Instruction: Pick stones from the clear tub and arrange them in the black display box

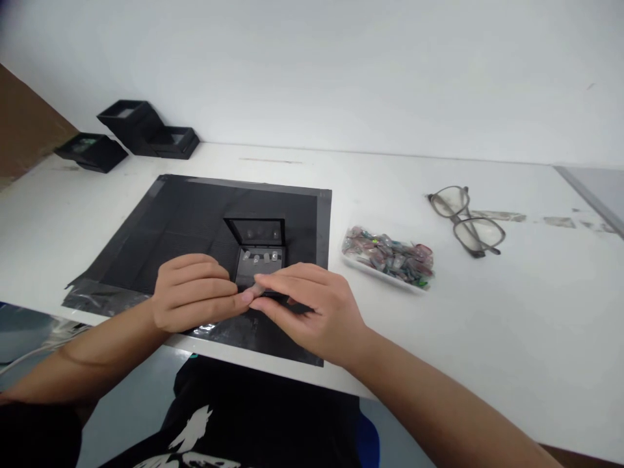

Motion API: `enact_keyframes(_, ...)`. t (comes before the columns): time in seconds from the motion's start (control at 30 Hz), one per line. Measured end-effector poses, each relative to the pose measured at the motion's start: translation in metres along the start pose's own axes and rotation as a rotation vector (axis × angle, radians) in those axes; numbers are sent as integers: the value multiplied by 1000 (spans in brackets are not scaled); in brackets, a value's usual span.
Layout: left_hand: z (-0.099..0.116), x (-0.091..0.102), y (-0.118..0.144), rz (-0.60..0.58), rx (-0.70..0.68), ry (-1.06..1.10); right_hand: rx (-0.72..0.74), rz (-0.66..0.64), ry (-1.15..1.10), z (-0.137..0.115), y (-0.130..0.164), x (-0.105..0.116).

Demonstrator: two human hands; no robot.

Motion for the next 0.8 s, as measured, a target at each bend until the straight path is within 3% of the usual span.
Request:
enact_keyframes(0.3, -2, 0, 1, 54, -4, 32, -17, -52, -97, 4, -1, 0)
enact_keyframes(0.5, -28, 1, 15, 218, 254, 245, -17, 40, -236, 0, 3, 15)
enact_keyframes(0.67, -40, -1, 25, 308, 297, 322, 49, 21, -374, -9, 8, 19)
enact_keyframes(0.8, -50, -2, 33, 347, 367, 348, -25, -39, -521, 0, 10, 15)
Point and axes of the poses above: each hand's wrist, its own y-axis away from the middle knuckle, its own x-axis out of the back of the hand, z = x × y, the point moved 8 cm from there along -y, towards the middle knuckle, and after that the axes turned 14 degrees about -z, right-handed, at the moved point
